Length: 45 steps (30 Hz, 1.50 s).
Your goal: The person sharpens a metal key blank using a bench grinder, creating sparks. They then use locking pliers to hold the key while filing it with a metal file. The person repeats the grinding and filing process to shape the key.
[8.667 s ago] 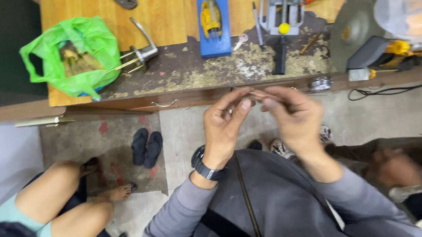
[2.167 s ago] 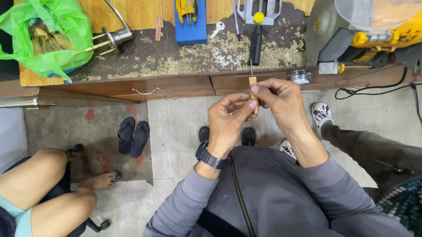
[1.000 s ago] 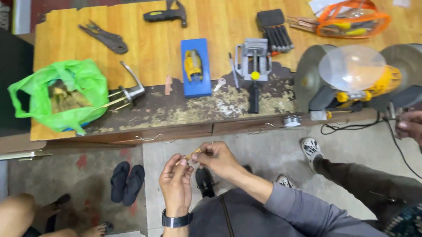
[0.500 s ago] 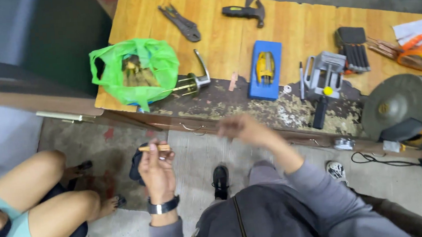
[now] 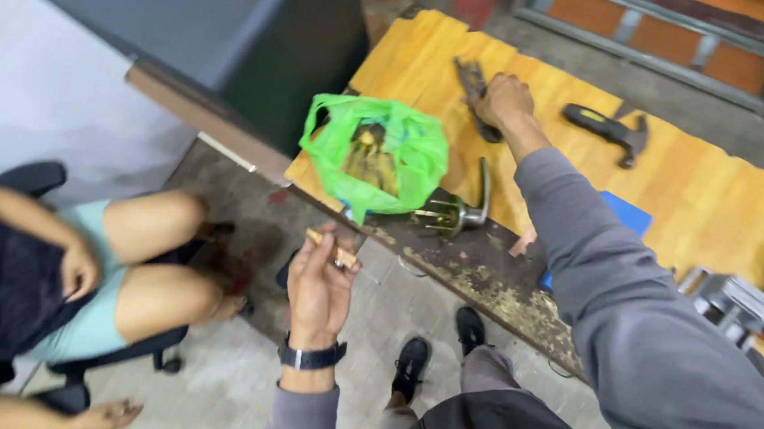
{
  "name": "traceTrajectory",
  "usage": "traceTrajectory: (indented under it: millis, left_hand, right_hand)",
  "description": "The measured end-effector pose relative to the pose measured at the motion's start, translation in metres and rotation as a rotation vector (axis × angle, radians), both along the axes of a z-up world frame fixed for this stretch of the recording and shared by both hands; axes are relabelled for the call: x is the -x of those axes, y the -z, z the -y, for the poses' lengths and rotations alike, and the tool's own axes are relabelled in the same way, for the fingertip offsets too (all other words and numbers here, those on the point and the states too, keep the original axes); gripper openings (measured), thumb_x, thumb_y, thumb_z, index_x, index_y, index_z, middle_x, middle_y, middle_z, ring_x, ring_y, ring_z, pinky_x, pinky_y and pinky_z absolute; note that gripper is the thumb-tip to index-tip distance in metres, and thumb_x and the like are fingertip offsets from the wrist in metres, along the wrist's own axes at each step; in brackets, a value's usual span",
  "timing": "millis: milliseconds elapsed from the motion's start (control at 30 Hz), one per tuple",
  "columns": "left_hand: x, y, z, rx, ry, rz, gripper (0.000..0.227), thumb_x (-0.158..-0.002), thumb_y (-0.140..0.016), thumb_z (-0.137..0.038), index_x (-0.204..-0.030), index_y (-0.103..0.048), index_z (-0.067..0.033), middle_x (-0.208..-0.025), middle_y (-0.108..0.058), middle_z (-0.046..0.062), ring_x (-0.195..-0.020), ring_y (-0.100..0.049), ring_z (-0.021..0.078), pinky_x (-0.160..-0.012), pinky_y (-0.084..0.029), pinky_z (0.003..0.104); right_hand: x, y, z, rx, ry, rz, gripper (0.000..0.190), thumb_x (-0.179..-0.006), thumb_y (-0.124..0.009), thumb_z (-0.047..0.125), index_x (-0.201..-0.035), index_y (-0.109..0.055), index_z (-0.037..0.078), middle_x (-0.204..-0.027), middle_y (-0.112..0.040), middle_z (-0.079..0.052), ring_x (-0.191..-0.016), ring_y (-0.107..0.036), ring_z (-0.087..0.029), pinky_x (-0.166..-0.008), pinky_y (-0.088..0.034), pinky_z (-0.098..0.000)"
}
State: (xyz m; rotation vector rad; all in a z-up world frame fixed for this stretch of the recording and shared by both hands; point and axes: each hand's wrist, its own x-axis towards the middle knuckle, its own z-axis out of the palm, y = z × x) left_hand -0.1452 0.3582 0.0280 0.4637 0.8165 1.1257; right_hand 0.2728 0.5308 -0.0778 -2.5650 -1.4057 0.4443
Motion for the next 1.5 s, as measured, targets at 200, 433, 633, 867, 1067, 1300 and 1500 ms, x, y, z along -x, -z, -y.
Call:
traceTrajectory:
  millis: [200, 433, 633, 867, 1067, 1300, 1500]
  left_hand:
    - [-0.002, -0.047, -0.029, -0.063, -0.02, -0.017, 0.029, -0.1, -0.064, -0.017, -0.125, -0.063, -0.0031, -0.094, -0.077, 0.018, -0.073, -0.071, 0.0159, -0.059, -0.055, 0.026]
    - [0.003, -0.077, -0.039, -0.129, 0.118, -0.027, 0.029, -0.098, -0.067, -0.024, -0.118, -0.069, -0.0031, -0.086, -0.074, 0.006, -0.074, -0.066, 0.0145, -0.057, -0.049, 0.026]
    - [0.016, -0.07, -0.056, -0.203, 0.252, 0.036, 0.033, -0.101, -0.062, -0.019, -0.13, -0.065, -0.004, -0.086, -0.07, 0.008, -0.07, -0.061, 0.0136, -0.056, -0.049, 0.025]
    - [0.018, -0.022, -0.038, -0.071, 0.444, 0.129, 0.027, -0.104, -0.054, -0.02, -0.123, -0.062, -0.0036, -0.069, -0.055, 0.005, -0.062, -0.056, 0.0181, -0.055, -0.047, 0.033]
    - [0.041, 0.059, 0.064, 0.273, 0.748, 0.177, 0.035, -0.106, -0.051, -0.046, -0.101, -0.057, -0.0116, -0.092, -0.069, 0.013, -0.108, -0.071, 0.0352, -0.078, -0.057, 0.042]
    - [0.003, 0.011, 0.115, 0.21, 0.658, 0.901, 0.054, -0.115, -0.04, -0.049, -0.092, -0.072, -0.0109, -0.144, -0.06, 0.022, -0.135, -0.056, 0.0447, -0.107, -0.051, 0.056]
    - [-0.033, 0.005, 0.118, -0.004, 0.357, 0.495, 0.047, -0.11, -0.05, -0.049, -0.09, -0.062, -0.0087, -0.107, -0.071, 0.017, -0.096, -0.075, 0.035, -0.081, -0.061, 0.042]
  right_hand:
    - [-0.051, 0.104, -0.013, -0.333, 0.118, -0.219, 0.043, -0.085, -0.08, 0.039, -0.109, -0.078, 0.005, -0.095, -0.074, -0.021, -0.102, -0.072, -0.042, -0.078, -0.058, -0.0566]
    - [0.132, -0.167, 0.225, -0.504, -0.012, -0.603, 0.044, -0.095, -0.068, 0.014, -0.135, -0.058, -0.002, -0.134, -0.066, -0.017, -0.124, -0.061, -0.031, -0.108, -0.044, -0.0469]
    - [0.239, -0.142, 0.433, -0.311, -0.435, -0.877, 0.043, -0.081, -0.071, -0.009, -0.111, -0.085, 0.017, -0.089, -0.068, 0.001, -0.077, -0.068, -0.013, -0.058, -0.062, -0.0221]
    - [0.297, -0.126, 0.526, 0.008, -0.076, -1.509, 0.021, -0.099, -0.066, 0.025, -0.09, -0.069, 0.006, -0.079, -0.05, -0.01, -0.06, -0.052, -0.021, -0.06, -0.036, -0.0393]
    - [0.289, -0.124, 0.49, -0.716, -0.621, -0.872, 0.03, -0.095, -0.069, 0.036, -0.116, -0.076, 0.016, -0.091, -0.058, -0.006, -0.079, -0.058, -0.019, -0.068, -0.047, -0.0336]
    - [0.276, -0.114, 0.437, -0.915, -0.725, -0.543, 0.019, -0.1, -0.066, 0.019, -0.115, -0.075, 0.012, -0.095, -0.049, -0.007, -0.08, -0.056, -0.021, -0.071, -0.047, -0.0341]
    - [0.236, -0.068, 0.466, -0.552, -0.024, -1.636, 0.054, -0.097, -0.055, 0.023, -0.141, -0.051, -0.007, -0.119, -0.07, -0.018, -0.097, -0.074, -0.023, -0.074, -0.06, -0.0323]
